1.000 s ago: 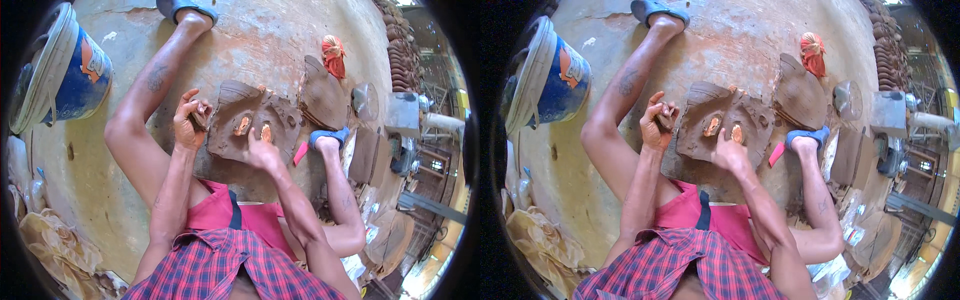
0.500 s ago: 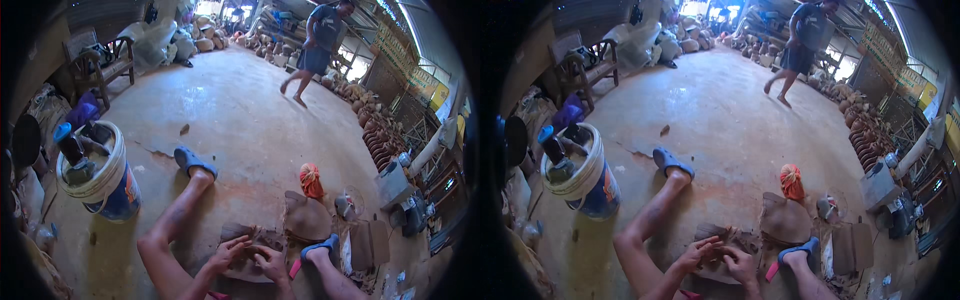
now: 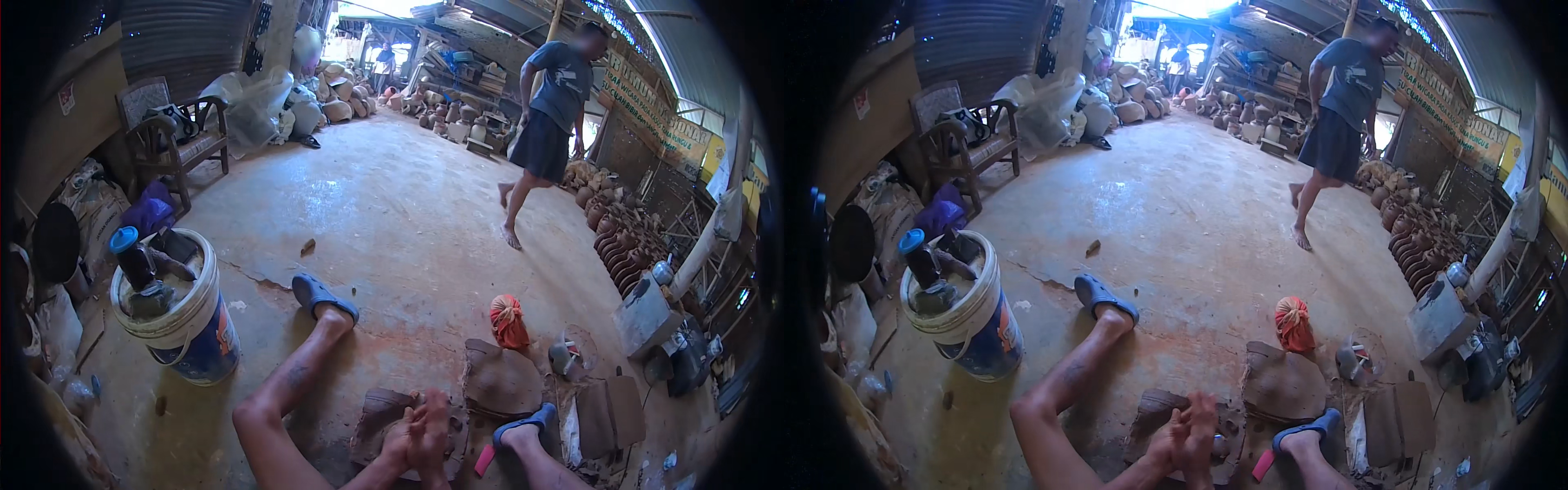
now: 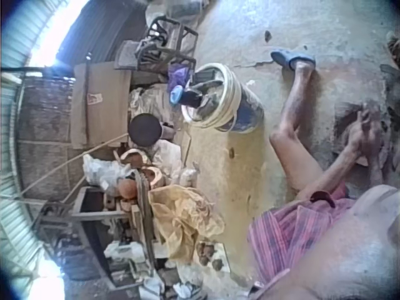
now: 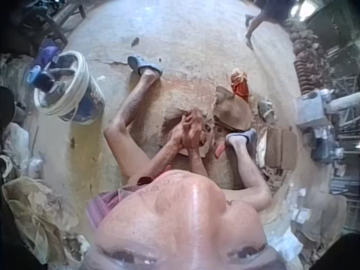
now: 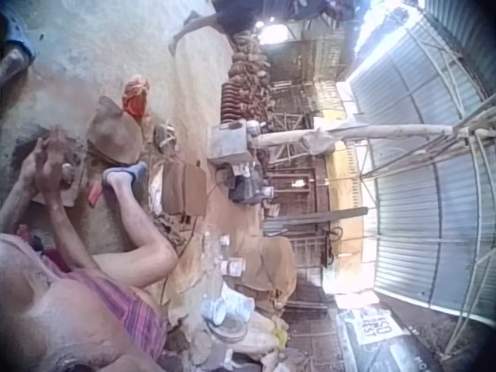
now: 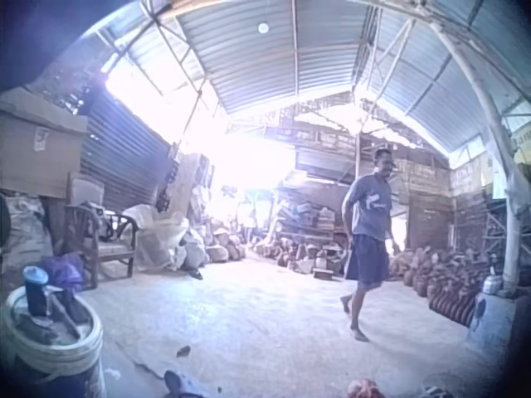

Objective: The person sculpts clay by rolling and pressing clay pieces onto a clay mold by hand, trimming excess clay along the edges using a small scraper, and smoothing and patting the clay.

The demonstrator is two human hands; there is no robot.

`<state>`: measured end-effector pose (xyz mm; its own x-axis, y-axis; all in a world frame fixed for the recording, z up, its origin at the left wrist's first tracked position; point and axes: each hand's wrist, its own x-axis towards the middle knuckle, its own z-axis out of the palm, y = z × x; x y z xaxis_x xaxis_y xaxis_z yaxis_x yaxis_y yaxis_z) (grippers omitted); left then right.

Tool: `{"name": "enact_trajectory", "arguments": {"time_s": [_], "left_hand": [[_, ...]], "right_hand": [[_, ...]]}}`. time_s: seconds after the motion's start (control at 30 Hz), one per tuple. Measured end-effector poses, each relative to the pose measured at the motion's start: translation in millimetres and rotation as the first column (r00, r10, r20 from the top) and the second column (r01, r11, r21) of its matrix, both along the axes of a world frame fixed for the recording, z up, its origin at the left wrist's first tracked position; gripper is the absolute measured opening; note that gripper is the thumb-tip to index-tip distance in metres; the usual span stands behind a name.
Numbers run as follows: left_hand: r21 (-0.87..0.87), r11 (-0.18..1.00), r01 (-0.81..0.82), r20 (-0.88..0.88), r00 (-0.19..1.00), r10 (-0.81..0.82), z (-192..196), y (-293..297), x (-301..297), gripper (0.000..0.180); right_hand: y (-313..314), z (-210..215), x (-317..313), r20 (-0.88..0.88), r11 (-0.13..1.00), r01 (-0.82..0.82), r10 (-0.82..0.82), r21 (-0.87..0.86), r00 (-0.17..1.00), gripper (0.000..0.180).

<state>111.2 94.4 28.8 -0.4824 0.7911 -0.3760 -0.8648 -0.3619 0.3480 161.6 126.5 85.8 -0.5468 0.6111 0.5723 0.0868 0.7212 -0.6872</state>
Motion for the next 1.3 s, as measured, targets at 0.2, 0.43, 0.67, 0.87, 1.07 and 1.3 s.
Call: {"name": "enact_trajectory", "arguments": {"time_s": [0.2, 0.43, 0.67, 0.87, 1.07, 1.3], "left_hand": [[-0.186, 0.943, 0.275, -0.36, 0.874, -0.326, -7, -5, 8, 0.068], [0.403, 0.914, -0.049, -0.464, 0.85, 0.25, 66, -8, -32, 0.089], [0.154, 0.986, 0.059, -0.706, 0.704, 0.068, 55, 1, -44, 0.108], [0.258, 0.959, 0.113, -0.758, 0.639, 0.129, 63, -5, -25, 0.114], [0.252, 0.962, 0.102, -0.683, 0.723, 0.102, 51, -14, -22, 0.11], [0.337, 0.935, 0.11, -0.526, 0.846, 0.091, 22, -6, -26, 0.105]], "right_hand": [[18, 20, -3, -0.027, 0.953, -0.014, 0.006, -0.303, 1.0, 0.093], [3, -1, -12, 0.098, 0.937, -0.195, 0.232, -0.291, 0.968, 0.099], [13, 22, -19, -0.053, 0.881, -0.315, 0.318, -0.353, 0.947, 0.092], [20, 24, -23, -0.022, 0.903, -0.251, 0.26, -0.349, 0.965, 0.094], [7, 40, -28, -0.039, 0.894, -0.227, 0.23, -0.386, 0.972, 0.095], [-3, 39, -30, -0.004, 0.92, -0.247, 0.259, -0.305, 0.966, 0.097]]}}
